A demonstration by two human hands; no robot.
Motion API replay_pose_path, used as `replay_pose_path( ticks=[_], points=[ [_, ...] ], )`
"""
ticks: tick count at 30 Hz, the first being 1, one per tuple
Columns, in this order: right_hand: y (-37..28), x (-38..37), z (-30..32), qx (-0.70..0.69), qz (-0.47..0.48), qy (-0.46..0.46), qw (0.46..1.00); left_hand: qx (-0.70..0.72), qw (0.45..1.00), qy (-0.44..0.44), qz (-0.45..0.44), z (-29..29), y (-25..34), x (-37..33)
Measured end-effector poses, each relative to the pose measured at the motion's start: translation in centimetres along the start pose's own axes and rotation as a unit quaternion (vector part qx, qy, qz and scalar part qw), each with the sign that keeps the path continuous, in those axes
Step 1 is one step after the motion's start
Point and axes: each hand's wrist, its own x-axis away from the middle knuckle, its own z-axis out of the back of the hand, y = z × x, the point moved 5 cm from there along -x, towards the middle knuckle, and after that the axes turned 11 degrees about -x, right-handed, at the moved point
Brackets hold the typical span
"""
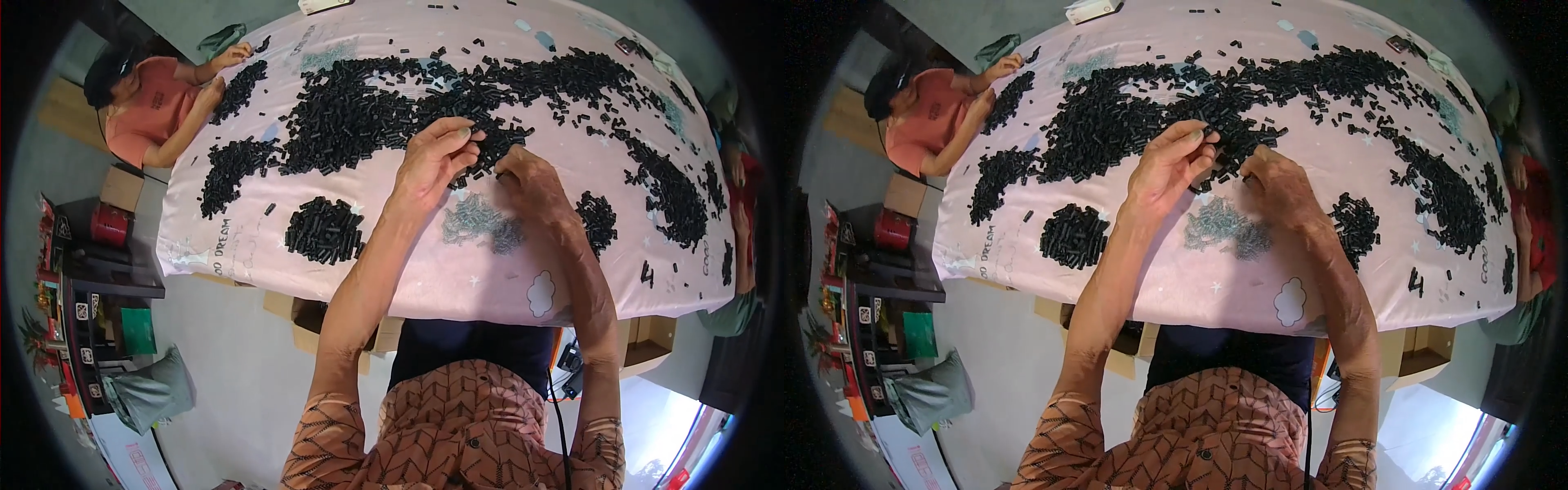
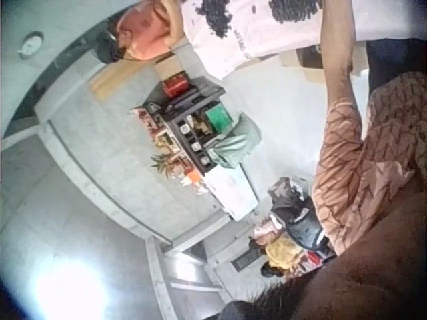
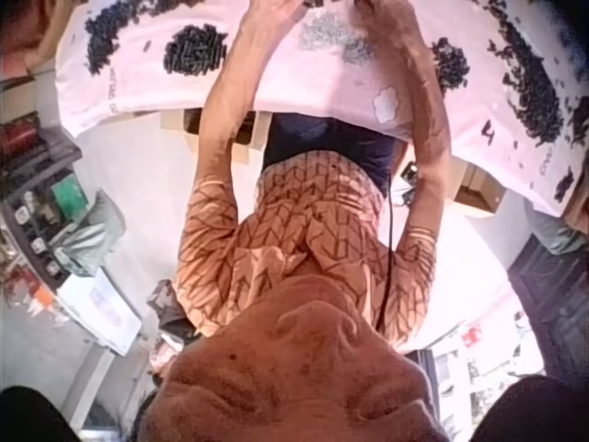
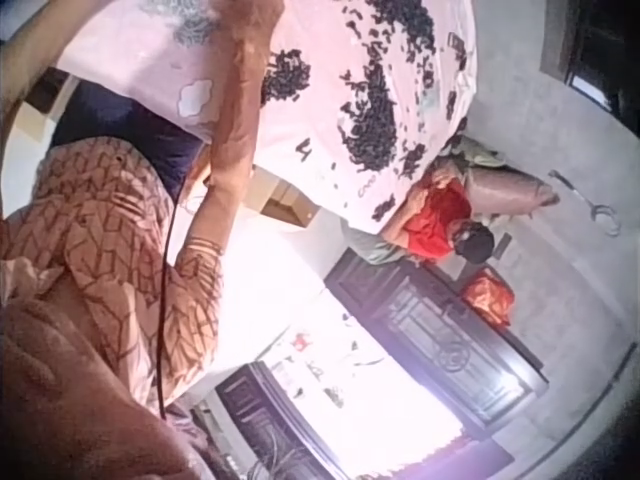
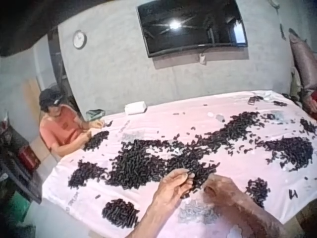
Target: Sorting small black plastic components on a workbench.
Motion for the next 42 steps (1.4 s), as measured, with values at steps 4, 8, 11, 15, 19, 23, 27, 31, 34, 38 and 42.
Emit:
replay_pose_path(
  ticks=[4,8,11,15,19,23,27,31,34,38,42],
  points=[
    [0.1,0.0,0.0,-0.007,-0.014,-0.02,1.0,-0.013,1.0,0.002,0.006,0.1,-0.2,-0.1],
    [0.3,0.1,-0.1,-0.003,0.008,-0.013,1.0,-0.019,1.0,0.003,0.003,0.3,-0.4,-0.1],
    [0.4,0.2,0.1,0.009,0.018,-0.019,1.0,-0.027,1.0,-0.001,0.001,0.2,-0.4,-0.2],
    [0.8,0.4,0.7,0.023,-0.009,-0.034,0.999,-0.034,0.999,-0.005,0.004,-0.4,-0.7,-0.6],
    [-0.7,-0.4,0.3,-0.072,0.032,0.036,0.996,-0.043,0.999,0.011,0.001,1.1,-0.3,0.2],
    [-2.3,0.0,2.2,-0.38,-0.033,0.086,0.92,-0.049,0.999,-0.007,0.008,-0.2,-0.6,-0.2],
    [-2.2,-0.1,2.3,-0.461,0.008,0.093,0.883,-0.125,0.992,-0.01,-0.025,-1.0,-0.3,0.2],
    [-2.2,0.2,2.5,-0.482,-0.015,0.11,0.869,-0.192,0.98,-0.009,-0.06,-1.5,0.1,0.7],
    [-2.3,0.2,2.7,-0.45,-0.002,0.117,0.886,-0.222,0.974,-0.006,-0.054,-1.8,0.1,0.9],
    [-2.8,0.3,2.8,-0.405,0.026,0.121,0.906,-0.209,0.974,-0.027,-0.079,-2.2,0.3,1.1],
    [-2.6,0.3,2.9,-0.388,0.073,0.141,0.908,-0.2,0.975,-0.036,-0.091,-2.4,0.4,1.1]
  ],
)
